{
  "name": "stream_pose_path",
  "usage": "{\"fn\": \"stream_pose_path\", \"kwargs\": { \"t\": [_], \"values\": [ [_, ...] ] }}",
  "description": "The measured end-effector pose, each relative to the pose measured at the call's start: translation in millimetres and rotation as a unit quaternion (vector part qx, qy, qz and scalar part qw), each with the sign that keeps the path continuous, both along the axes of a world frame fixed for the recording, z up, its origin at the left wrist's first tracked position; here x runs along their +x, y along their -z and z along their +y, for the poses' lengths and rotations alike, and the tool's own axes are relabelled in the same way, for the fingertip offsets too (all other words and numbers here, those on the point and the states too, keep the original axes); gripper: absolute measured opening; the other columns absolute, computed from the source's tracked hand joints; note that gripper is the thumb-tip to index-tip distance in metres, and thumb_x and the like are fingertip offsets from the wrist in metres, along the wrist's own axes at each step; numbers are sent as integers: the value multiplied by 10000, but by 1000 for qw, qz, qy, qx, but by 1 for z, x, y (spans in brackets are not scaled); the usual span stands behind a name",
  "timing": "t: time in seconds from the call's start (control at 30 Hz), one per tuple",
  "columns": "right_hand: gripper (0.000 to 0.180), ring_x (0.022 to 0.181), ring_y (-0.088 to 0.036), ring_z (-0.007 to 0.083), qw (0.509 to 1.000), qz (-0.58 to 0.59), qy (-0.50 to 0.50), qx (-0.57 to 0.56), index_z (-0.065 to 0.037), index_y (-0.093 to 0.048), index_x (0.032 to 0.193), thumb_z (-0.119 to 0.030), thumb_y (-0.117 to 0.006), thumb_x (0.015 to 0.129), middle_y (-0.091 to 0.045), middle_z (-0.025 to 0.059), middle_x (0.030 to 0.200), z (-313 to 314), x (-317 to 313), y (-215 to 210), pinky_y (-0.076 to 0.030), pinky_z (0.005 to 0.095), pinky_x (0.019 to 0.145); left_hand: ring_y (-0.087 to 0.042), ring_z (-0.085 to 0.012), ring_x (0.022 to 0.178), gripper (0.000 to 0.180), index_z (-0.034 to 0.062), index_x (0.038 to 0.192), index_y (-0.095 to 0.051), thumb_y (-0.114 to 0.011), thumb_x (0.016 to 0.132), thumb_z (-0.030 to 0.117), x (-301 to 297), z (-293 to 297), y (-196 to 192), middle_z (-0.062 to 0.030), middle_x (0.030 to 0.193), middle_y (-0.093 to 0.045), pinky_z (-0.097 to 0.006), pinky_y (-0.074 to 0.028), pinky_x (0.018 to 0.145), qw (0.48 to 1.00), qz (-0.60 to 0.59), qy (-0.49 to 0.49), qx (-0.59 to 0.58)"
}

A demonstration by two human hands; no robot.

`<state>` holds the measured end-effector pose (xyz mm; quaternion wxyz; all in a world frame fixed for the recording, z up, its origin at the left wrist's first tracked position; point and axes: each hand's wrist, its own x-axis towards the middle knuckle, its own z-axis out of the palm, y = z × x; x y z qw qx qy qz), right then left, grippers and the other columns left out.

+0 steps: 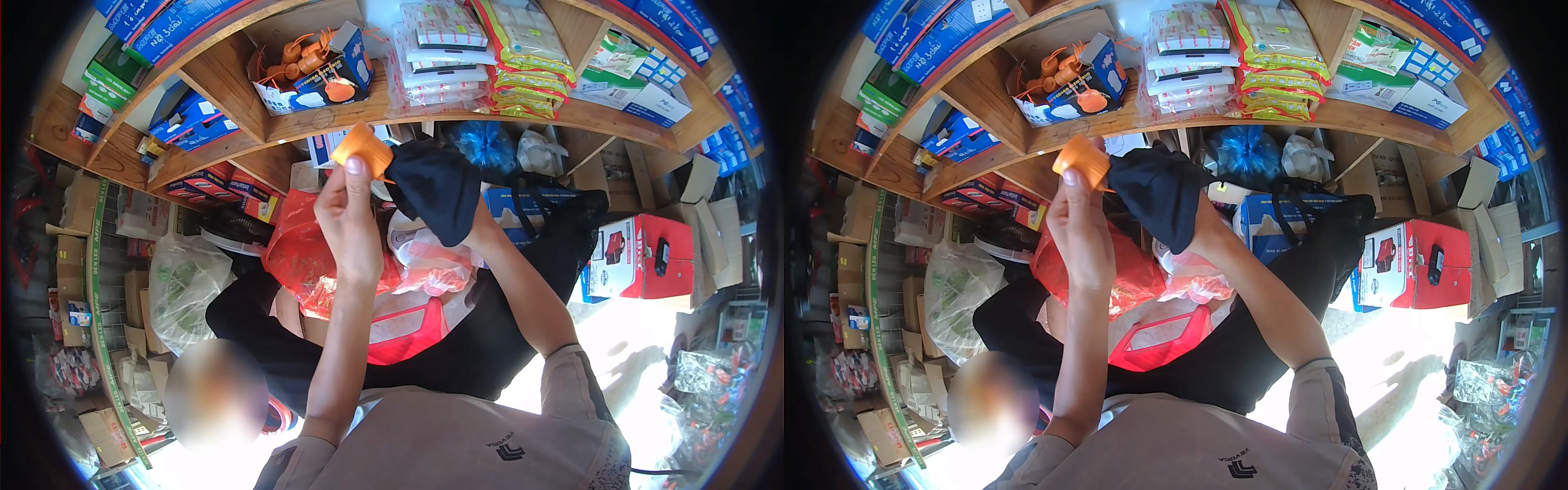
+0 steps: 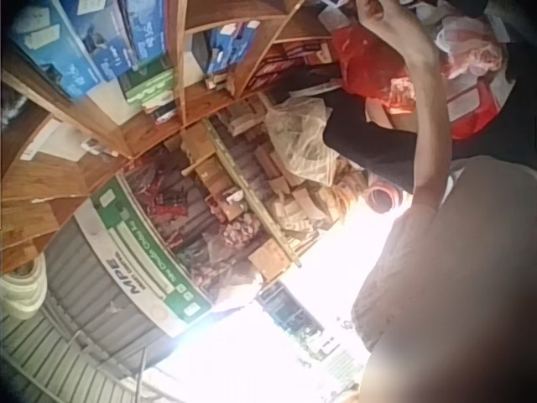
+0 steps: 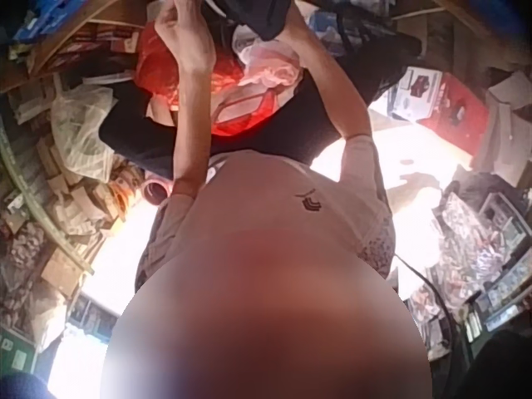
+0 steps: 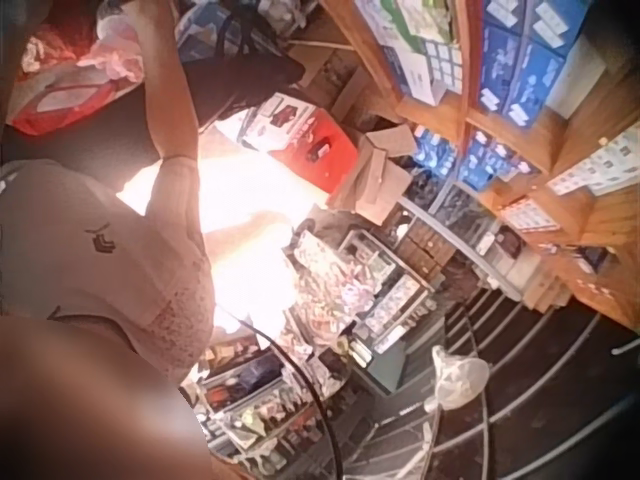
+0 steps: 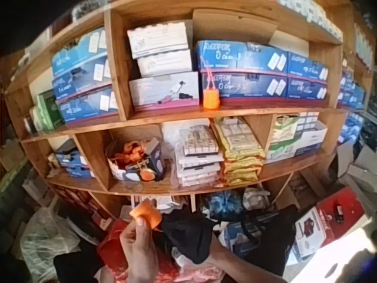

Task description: Fitting a black fabric sleeve onto a small orange cylindrical device.

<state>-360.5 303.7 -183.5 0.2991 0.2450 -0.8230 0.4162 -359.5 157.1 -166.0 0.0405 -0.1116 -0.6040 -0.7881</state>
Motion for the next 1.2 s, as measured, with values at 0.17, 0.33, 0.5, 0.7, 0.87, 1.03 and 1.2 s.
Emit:
{"fn": "stream_pose_path", "kwargs": {
  "t": [0.17, 0.33, 0.5, 0.7, 0.87, 1.03, 1.2],
  "values": [
    [187, 777, -596, 322, 987, 2, 31, 160, -31, -623, 902, -93, -723, 756, -610, 142, 833, 11, -2, -18, -484, 394, 685, -612, -147, 922, 463, 1, 1246, -551, -519, 1052, 420, -26, -23, -20, -123, 1069, -656, -339, -504, 902, 977, -23, -17, 211],
    [245, 880, -632, 354, 997, -50, 1, 55, -43, -634, 1014, -206, -635, 831, -652, 169, 959, 38, 15, -15, -495, 412, 731, -506, -81, 753, 442, 56, 1182, -559, -430, 1076, 465, -27, -25, -21, -24, 864, -560, -240, -373, 598, 992, -46, 117, 25],
    [401, 1017, -605, 391, 953, 164, 124, 223, 23, -503, 1272, -173, -531, 923, -575, 241, 1228, 7, -5, 42, -512, 440, 800, -563, -50, 704, 389, 89, 1242, -485, -433, 1080, 438, -7, 13, 24, -18, 990, -596, -203, -445, 572, 997, -7, 75, -35],
    [390, 949, -637, 389, 996, -28, 52, 61, -25, -557, 1203, -159, -648, 848, -634, 211, 1075, 17, 11, -15, -527, 447, 787, -545, -60, 838, 286, 61, 1077, -452, -680, 987, 210, -9, 7, -15, -42, 1005, -619, -218, -470, 682, 978, -94, 181, -40],
    [276, 907, -658, 353, 983, -140, 84, -83, -57, -651, 1065, -174, -684, 817, -676, 143, 944, 7, 0, -7, -529, 413, 788, -545, -59, 795, 320, 41, 1007, -486, -781, 891, 82, -13, 10, -8, -36, 947, -629, -225, -467, 679, 993, -62, 90, -38],
    [223, 812, -647, 329, 987, -71, 101, -104, -43, -641, 961, -179, -676, 789, -646, 130, 872, 1, 2, 3, -524, 410, 720, -523, -28, 742, 328, 56, 1128, -562, -767, 919, 202, -1, 12, -12, 1, 922, -627, -190, -403, 598, 990, -56, 126, 16],
    [514, 841, -649, 327, 972, 26, 171, 161, -41, -599, 1172, -295, -733, 746, -625, 149, 962, 5, 19, -16, -521, 405, 681, -423, -22, 612, 524, 50, 1360, -545, -710, 956, 340, 9, 2, -18, 41, 832, -578, -184, -285, 502, 951, -90, 277, 105]
  ]
}}
